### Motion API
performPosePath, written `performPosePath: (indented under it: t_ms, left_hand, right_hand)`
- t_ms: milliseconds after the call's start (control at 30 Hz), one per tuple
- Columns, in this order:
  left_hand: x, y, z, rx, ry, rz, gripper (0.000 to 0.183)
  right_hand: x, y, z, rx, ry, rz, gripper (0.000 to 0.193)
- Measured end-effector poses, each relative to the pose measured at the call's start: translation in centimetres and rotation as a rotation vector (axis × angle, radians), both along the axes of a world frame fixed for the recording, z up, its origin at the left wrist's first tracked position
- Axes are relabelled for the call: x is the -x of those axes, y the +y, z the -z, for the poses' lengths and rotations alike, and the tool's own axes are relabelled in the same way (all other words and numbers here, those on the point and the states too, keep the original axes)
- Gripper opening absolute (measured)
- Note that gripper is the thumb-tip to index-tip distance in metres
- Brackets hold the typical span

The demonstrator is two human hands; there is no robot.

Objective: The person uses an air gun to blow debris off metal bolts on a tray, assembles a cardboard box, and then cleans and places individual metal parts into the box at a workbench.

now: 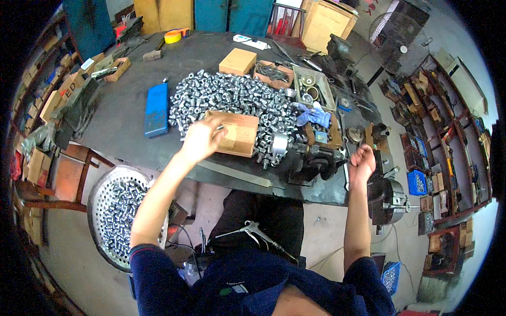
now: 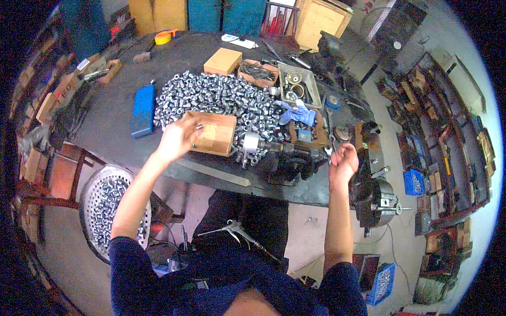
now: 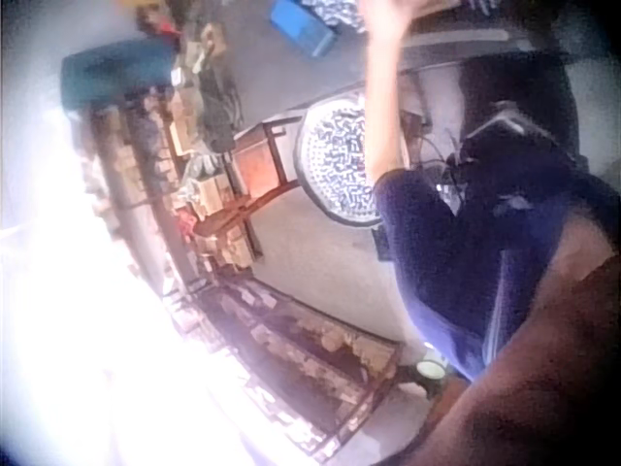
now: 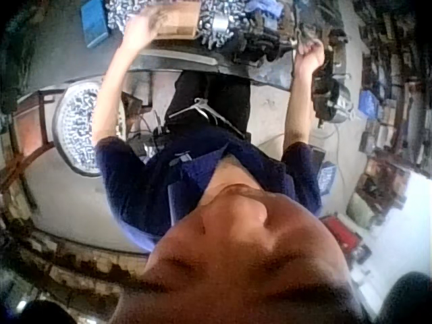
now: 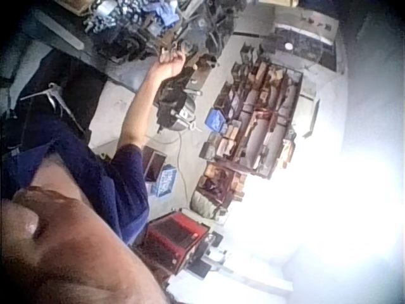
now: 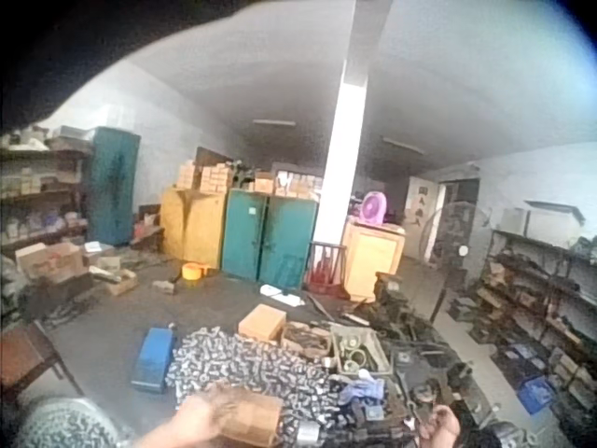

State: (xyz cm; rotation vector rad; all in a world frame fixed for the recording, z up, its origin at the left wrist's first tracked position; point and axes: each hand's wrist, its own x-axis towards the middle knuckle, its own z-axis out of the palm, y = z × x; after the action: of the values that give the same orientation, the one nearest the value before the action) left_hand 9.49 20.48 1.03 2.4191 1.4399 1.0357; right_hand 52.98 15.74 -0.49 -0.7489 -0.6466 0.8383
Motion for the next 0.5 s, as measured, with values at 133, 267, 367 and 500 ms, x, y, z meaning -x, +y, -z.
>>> performPosePath:
  t_ms: [133, 267, 367, 500]
  left_hand:
    - [1.3, -2.8, 1.8, -0.119, 0.265, 0.168, 0.037]
    - [2.2, -0.8, 4.9, -0.182, 0.367, 0.194, 0.017]
    - [1.6, 1.1, 3.8, -0.216, 0.340, 0.159, 0.005]
    - [0.7, 4.8, 3.6, -0.220, 0.351, 0.081, 0.006]
  right_hand:
    - [-0.3, -3.7, 0.5, -0.030, -0.059, -0.121, 0.017]
    - [0.1, -5.0, 1.5, 0.082, -0.042, -0.073, 0.013]
    - [0.5, -5.3, 1.5, 0.133, 0.010, -0.090, 0.013]
    - [0.8, -5.5, 1.3, 0.158, -0.019, -0.073, 0.016]
